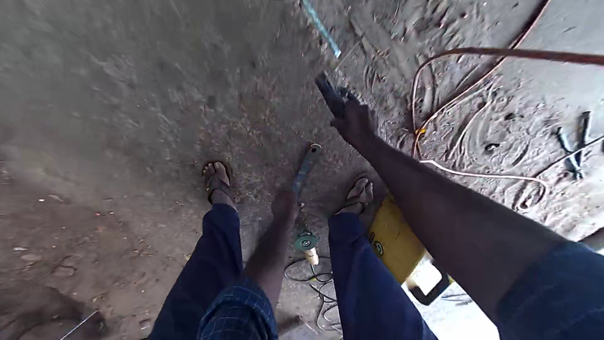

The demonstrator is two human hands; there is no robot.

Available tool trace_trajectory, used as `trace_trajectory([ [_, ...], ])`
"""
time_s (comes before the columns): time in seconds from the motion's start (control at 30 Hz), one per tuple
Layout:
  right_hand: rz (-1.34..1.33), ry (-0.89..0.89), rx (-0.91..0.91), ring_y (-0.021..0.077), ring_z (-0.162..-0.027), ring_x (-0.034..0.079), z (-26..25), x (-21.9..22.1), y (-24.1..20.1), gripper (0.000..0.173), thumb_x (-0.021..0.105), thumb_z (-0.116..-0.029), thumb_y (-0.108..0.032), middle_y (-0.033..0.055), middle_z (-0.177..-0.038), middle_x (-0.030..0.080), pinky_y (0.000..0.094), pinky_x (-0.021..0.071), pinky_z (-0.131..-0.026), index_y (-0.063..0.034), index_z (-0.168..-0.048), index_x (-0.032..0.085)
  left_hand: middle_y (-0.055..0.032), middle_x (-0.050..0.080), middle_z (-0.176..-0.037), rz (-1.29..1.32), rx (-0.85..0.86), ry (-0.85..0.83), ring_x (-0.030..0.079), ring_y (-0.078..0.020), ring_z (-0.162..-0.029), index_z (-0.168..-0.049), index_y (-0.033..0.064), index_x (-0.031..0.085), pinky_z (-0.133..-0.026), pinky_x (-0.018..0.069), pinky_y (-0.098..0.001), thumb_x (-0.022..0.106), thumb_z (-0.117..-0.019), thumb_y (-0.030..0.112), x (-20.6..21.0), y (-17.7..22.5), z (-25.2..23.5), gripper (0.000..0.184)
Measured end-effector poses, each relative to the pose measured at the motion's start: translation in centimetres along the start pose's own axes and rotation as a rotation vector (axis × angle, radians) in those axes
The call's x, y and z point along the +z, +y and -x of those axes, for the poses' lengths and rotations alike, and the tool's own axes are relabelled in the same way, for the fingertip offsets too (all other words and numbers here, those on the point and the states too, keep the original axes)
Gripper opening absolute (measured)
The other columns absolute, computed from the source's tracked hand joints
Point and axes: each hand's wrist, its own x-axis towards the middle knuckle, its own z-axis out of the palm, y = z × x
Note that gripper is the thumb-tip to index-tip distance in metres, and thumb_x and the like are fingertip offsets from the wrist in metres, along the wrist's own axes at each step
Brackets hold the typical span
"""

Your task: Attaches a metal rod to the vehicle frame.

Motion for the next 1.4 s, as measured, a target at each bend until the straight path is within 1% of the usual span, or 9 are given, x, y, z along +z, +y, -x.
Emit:
trace_trajectory([
  [0.17, -0.034, 0.009, -0.065, 0.0468, -0.119, 0.061, -2.1, 3.7, 1.1, 0.060, 0.064, -0.0969, -0.048, 0.0257, -0.131, 0.062, 0.0684, 0.0495, -0.093, -0.0072, -0.140, 0.056, -0.0229, 0.064, -0.125, -0.019, 0.008, 0.209, 0.069, -0.0422, -0.103, -0.149, 0.0120, 0.044, -0.077, 0.0596, -0.0584, 0.072, -0.0926, 0.034, 3.8, -0.3, -3.0, 0.066],
  [0.3, -0.107, 0.073, -0.028, 0.0382, -0.107, 0.067, 5.9, 3.3, 3.8, 0.050, 0.059, -0.1004, -0.047, 0.0165, -0.126, 0.065, 0.0634, 0.0552, -0.085, -0.0185, -0.142, 0.056, -0.0210, 0.066, -0.122, 0.075, -0.015, 0.196, 0.071, -0.0403, -0.097, -0.148, 0.0158, 0.045, -0.077, 0.0586, -0.0590, 0.074, -0.0873, 0.034, 2.1, -1.2, -1.9, 0.070],
  [0.4, -0.227, 0.086, -0.005, 0.0327, -0.105, 0.068, 14.9, 1.9, 6.3, 0.048, 0.057, -0.1027, -0.045, 0.0130, -0.120, 0.068, 0.0606, 0.0555, -0.089, -0.0159, -0.141, 0.057, -0.0214, 0.061, -0.133, 0.184, -0.002, 0.119, 0.068, -0.0414, -0.105, -0.154, 0.0193, 0.040, -0.084, 0.0575, -0.0601, 0.077, -0.0867, 0.035, -0.7, -2.6, 2.1, 0.079],
  [0.67, -0.578, 0.014, 0.205, 0.0168, -0.106, 0.069, 36.1, -6.0, 4.5, 0.049, 0.059, -0.1014, -0.044, 0.0061, -0.120, 0.070, 0.0399, 0.0579, -0.095, -0.0127, -0.139, 0.060, -0.0170, 0.068, -0.125, 0.162, 0.078, 0.152, 0.070, -0.0333, -0.109, -0.152, 0.0045, 0.040, -0.091, 0.0567, -0.0548, 0.066, -0.0924, 0.037, -12.6, -3.4, 21.6, 0.073],
  [0.87, -0.922, 0.024, 0.182, 0.0219, -0.093, 0.073, 48.5, -12.6, -0.5, 0.048, 0.059, -0.1022, -0.042, 0.0095, -0.111, 0.072, 0.0456, 0.0616, -0.085, -0.0102, -0.138, 0.058, -0.0233, 0.069, -0.117, 0.107, 0.311, 0.401, 0.069, -0.0380, -0.107, -0.136, -0.0043, 0.056, -0.094, 0.0543, -0.0565, 0.066, -0.0939, 0.040, -25.1, -2.4, 42.1, 0.062],
  [1.03, -1.581, -0.073, 0.274, 0.0327, -0.087, 0.073, 56.5, -18.5, -5.8, 0.057, 0.054, -0.1045, -0.048, 0.0195, -0.106, 0.070, 0.0503, 0.0627, -0.077, -0.0052, -0.142, 0.049, -0.0303, 0.063, -0.127, 0.269, 0.631, 0.689, 0.060, -0.0453, -0.121, -0.135, -0.0087, 0.056, -0.106, 0.0429, -0.0640, 0.068, -0.0925, 0.045, -31.7, -2.3, 56.2, 0.069],
  [1.17, -2.017, -0.048, 0.329, 0.0403, -0.107, 0.069, 60.7, -23.3, -7.8, 0.078, 0.047, -0.0997, -0.067, 0.0252, -0.131, 0.061, 0.0566, 0.0596, -0.087, -0.0121, -0.154, 0.035, -0.0119, 0.067, -0.097, 0.583, 1.038, 0.677, 0.068, -0.0162, -0.089, -0.124, -0.0095, 0.047, -0.080, 0.0602, -0.0355, 0.075, -0.0852, 0.012, -36.1, 0.7, 67.7, 0.052],
  [1.27, -2.310, 0.098, 0.444, 0.0409, -0.116, 0.065, 62.6, -26.5, -7.2, 0.085, 0.038, -0.0989, -0.073, 0.0261, -0.140, 0.056, 0.0568, 0.0571, -0.090, -0.0106, -0.155, 0.031, -0.0095, 0.070, -0.098, 0.648, 1.126, 0.534, 0.070, -0.0121, -0.088, -0.123, -0.0078, 0.042, -0.078, 0.0609, -0.0300, 0.073, -0.0844, 0.007, -37.1, 3.5, 74.6, 0.052],
  [1.4, -2.610, 0.358, 0.670, 0.0404, -0.106, 0.067, 63.7, -28.6, -2.9, 0.072, 0.047, -0.1034, -0.060, 0.0291, -0.132, 0.057, 0.0547, 0.0590, -0.081, -0.0033, -0.148, 0.040, -0.0098, 0.072, -0.094, 0.680, 1.210, 0.424, 0.073, -0.0166, -0.085, -0.117, -0.0014, 0.040, -0.073, 0.0613, -0.0318, 0.071, -0.0836, 0.003, -36.4, 8.2, 77.7, 0.046],
])
